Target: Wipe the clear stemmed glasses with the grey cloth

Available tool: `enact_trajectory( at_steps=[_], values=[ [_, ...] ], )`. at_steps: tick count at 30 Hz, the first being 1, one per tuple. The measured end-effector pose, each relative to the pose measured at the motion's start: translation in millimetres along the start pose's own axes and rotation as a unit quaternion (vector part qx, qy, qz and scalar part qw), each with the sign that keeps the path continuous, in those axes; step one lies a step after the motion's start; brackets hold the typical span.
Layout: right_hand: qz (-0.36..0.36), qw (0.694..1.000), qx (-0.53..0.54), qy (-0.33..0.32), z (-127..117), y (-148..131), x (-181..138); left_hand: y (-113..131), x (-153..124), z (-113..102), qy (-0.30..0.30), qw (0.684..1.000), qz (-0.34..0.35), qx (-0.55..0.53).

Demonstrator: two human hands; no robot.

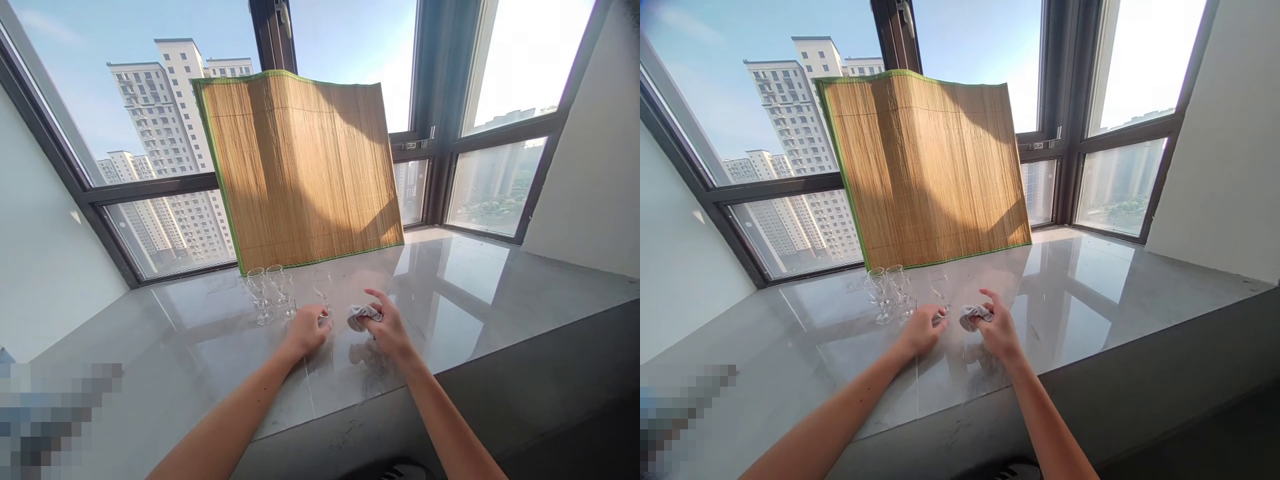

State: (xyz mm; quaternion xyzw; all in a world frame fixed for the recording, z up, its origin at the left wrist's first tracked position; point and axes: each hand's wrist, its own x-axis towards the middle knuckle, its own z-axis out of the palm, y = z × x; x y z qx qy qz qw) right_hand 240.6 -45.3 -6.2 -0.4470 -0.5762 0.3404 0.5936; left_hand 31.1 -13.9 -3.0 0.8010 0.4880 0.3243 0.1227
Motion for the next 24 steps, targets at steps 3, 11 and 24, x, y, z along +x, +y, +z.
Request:
enact_trajectory(
  at_steps=[3, 11, 24],
  values=[
    [-0.006, 1.0, -0.011, 0.0, 0.3, 3.3, 0.2, 0.9, -0.4, -1.6, -0.032, 0.993, 0.066, 0.088],
    [-0.007, 1.0, -0.026, 0.007, 1.4, 3.4, -0.5, 9.1, -3.1, -13.5, 0.081, 0.988, 0.084, 0.1],
    [-0.018, 0.997, -0.078, -0.005, -1.2, 4.4, -1.8, -6.4, -7.2, -11.1, 0.413, 0.888, -0.186, -0.079]
  ],
)
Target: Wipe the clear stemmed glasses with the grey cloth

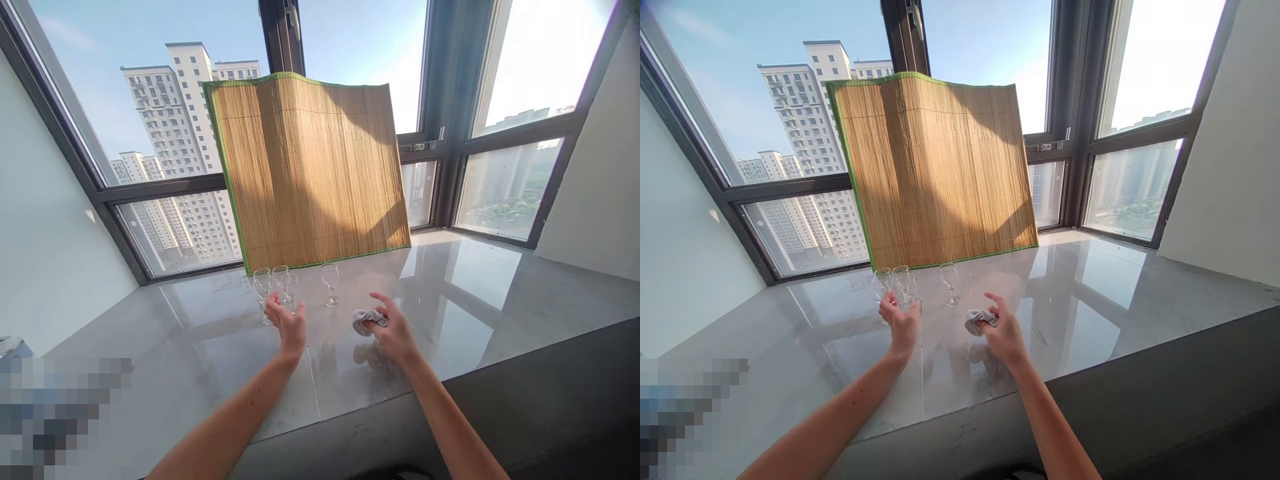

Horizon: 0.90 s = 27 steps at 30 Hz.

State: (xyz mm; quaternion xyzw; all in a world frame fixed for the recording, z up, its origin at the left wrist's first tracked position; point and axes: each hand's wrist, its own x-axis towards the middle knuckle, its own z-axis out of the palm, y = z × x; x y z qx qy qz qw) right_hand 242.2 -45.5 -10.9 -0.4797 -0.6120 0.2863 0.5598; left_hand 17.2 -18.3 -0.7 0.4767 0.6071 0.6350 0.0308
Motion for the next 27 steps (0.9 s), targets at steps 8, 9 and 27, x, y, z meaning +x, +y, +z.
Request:
enact_trajectory(
  at_steps=[8, 9, 27],
  values=[
    [-0.006, 0.999, -0.03, 0.011, 1.5, 0.3, -0.1, -26.7, 16.2, 14.0, -0.132, 0.982, -0.128, -0.037],
    [-0.008, 0.999, -0.032, 0.011, 1.6, 0.5, -0.1, -25.9, 16.9, 13.5, -0.15, 0.977, -0.145, -0.037],
    [-0.07, 0.995, 0.053, -0.042, 5.5, -15.7, -8.9, 25.0, -13.8, -5.5, -0.375, 0.864, 0.243, 0.233]
  ],
)
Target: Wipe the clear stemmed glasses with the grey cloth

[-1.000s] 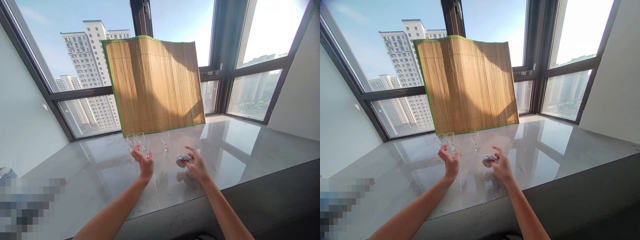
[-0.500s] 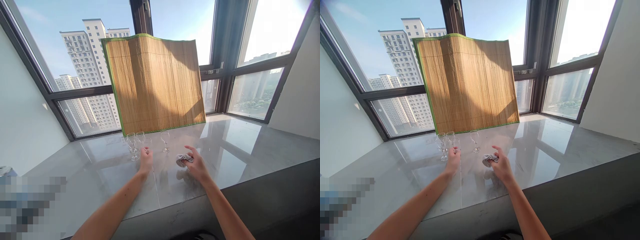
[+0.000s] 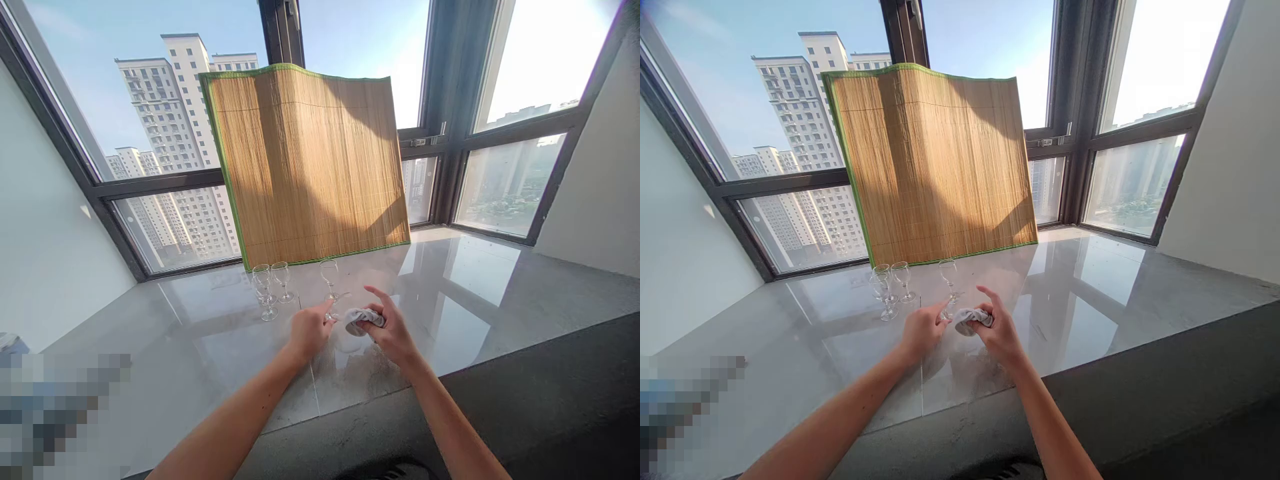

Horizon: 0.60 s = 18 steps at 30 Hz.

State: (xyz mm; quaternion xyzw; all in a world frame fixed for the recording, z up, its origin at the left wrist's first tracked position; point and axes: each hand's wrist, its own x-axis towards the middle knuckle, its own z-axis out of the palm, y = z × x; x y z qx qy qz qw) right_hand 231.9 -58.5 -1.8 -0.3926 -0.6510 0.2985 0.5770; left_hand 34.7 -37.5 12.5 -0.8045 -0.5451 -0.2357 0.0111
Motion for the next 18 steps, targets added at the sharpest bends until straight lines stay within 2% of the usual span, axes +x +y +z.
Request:
enact_trajectory(
  at_steps=[3, 6, 9, 10, 12, 15, 18],
  values=[
    [-0.025, 0.995, -0.065, 0.072, -0.3, -1.5, -1.7, 2.2, -0.1, -2.6, -0.014, 0.997, 0.061, 0.034],
    [-0.029, 0.976, -0.146, 0.161, -3.2, 0.5, -2.1, 4.7, -0.2, -2.5, -0.024, 0.991, 0.125, 0.036],
    [-0.013, 0.955, -0.207, 0.21, -6.7, 4.1, -0.7, 3.7, 0.1, -0.1, 0.004, 0.993, 0.118, 0.01],
    [-0.007, 0.955, -0.213, 0.205, -7.4, 5.2, 0.0, 2.6, 0.4, 0.7, 0.015, 0.994, 0.107, 0.002],
    [-0.006, 0.968, -0.198, 0.155, -7.9, 7.0, 1.2, 0.2, 1.1, 1.5, 0.024, 0.995, 0.092, -0.005],
    [-0.017, 0.988, -0.145, 0.051, -7.3, 7.9, 2.3, -1.7, 1.9, 0.8, 0.007, 0.996, 0.091, -0.009],
    [0.002, 0.998, -0.059, 0.0, -7.4, 5.6, 2.1, -0.3, 2.5, -1.3, -0.015, 0.995, 0.098, -0.027]
  ],
)
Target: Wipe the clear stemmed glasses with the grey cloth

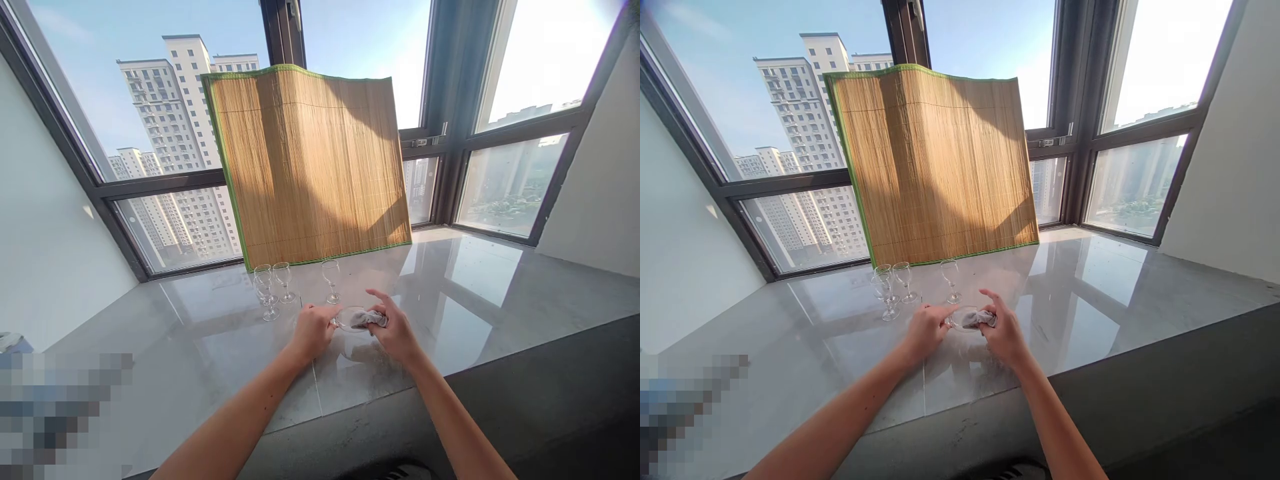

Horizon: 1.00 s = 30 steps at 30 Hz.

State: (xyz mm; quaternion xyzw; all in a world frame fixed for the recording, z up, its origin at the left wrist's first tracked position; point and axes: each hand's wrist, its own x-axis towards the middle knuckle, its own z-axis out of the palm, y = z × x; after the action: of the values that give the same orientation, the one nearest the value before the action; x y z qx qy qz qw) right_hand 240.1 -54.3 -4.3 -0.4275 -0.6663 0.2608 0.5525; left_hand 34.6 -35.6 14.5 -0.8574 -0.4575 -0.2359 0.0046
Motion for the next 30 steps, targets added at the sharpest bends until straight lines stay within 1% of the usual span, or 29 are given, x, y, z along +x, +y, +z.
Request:
enact_trajectory(
  at_steps=[2, 4, 6, 8, 10, 12, 13, 14, 15, 16, 17, 19, 20, 21, 22, 23, 24, 25, 26, 28, 30],
  values=[
    [0.021, 0.997, 0.077, -0.011, -0.7, -3.5, -0.7, 1.7, 0.8, -1.4, -0.008, 1.0, 0.012, -0.026],
    [0.039, 0.989, 0.142, -0.004, -1.1, -8.1, -1.5, 2.8, 1.6, -2.3, -0.004, 0.998, 0.025, -0.054],
    [0.055, 0.982, 0.183, 0.016, -1.1, -12.3, -2.0, 2.9, 2.0, -1.7, 0.007, 0.996, 0.032, -0.081],
    [0.072, 0.975, 0.202, 0.06, -1.5, -14.2, -1.9, 2.2, 1.9, 1.5, 0.005, 0.991, 0.029, -0.127],
    [0.09, 0.97, 0.186, 0.13, -2.7, -12.1, -1.1, 1.7, 1.7, 6.7, -0.009, 0.98, 0.008, -0.201],
    [0.1, 0.965, 0.132, 0.202, -4.3, -6.3, 0.4, 2.6, 1.7, 11.5, -0.014, 0.96, -0.03, -0.278],
    [0.102, 0.964, 0.098, 0.224, -4.6, -2.5, 1.3, 3.7, 1.8, 12.8, -0.011, 0.949, -0.048, -0.311],
    [0.101, 0.965, 0.066, 0.232, -4.4, 1.2, 2.1, 5.4, 2.2, 13.0, -0.004, 0.938, -0.06, -0.341],
    [0.1, 0.969, 0.044, 0.223, -3.4, 4.4, 2.7, 7.3, 2.6, 12.2, 0.003, 0.929, -0.065, -0.364],
    [0.099, 0.975, 0.035, 0.198, -1.7, 6.7, 3.2, 9.3, 3.0, 10.6, 0.012, 0.923, -0.063, -0.38],
    [0.098, 0.982, 0.041, 0.159, 0.5, 7.8, 3.4, 11.2, 3.6, 8.6, 0.02, 0.919, -0.059, -0.389],
    [0.094, 0.99, 0.085, 0.059, 4.9, 5.9, 2.9, 13.6, 4.7, 5.2, 0.031, 0.915, -0.059, -0.399],
    [0.092, 0.989, 0.116, 0.015, 6.3, 3.0, 2.3, 13.6, 5.4, 4.6, 0.028, 0.909, -0.068, -0.409],
    [0.091, 0.985, 0.146, -0.015, 6.8, -0.6, 1.6, 12.7, 6.1, 5.0, 0.021, 0.9, -0.081, -0.428],
    [0.093, 0.98, 0.174, -0.027, 6.3, -4.4, 0.9, 10.9, 6.8, 6.3, 0.013, 0.887, -0.095, -0.452],
    [0.096, 0.975, 0.197, -0.022, 5.0, -7.9, 0.4, 8.1, 7.5, 8.5, 0.005, 0.874, -0.106, -0.474],
    [0.102, 0.971, 0.215, -0.003, 3.0, -10.7, 0.1, 4.5, 8.3, 11.1, 0.003, 0.867, -0.115, -0.485],
    [0.107, 0.968, 0.227, 0.023, 0.8, -12.5, 0.2, 0.4, 9.0, 14.1, 0.007, 0.867, -0.124, -0.482],
    [0.113, 0.965, 0.232, 0.052, -1.2, -13.2, 0.5, -4.1, 9.8, 17.0, 0.016, 0.875, -0.135, -0.464],
    [0.121, 0.962, 0.225, 0.1, -4.0, -11.9, 1.6, -12.9, 11.3, 21.8, 0.034, 0.901, -0.155, -0.404],
    [0.127, 0.961, 0.209, 0.127, -4.5, -8.7, 2.7, -20.0, 12.9, 24.8, 0.047, 0.92, -0.166, -0.352]
  ],
)
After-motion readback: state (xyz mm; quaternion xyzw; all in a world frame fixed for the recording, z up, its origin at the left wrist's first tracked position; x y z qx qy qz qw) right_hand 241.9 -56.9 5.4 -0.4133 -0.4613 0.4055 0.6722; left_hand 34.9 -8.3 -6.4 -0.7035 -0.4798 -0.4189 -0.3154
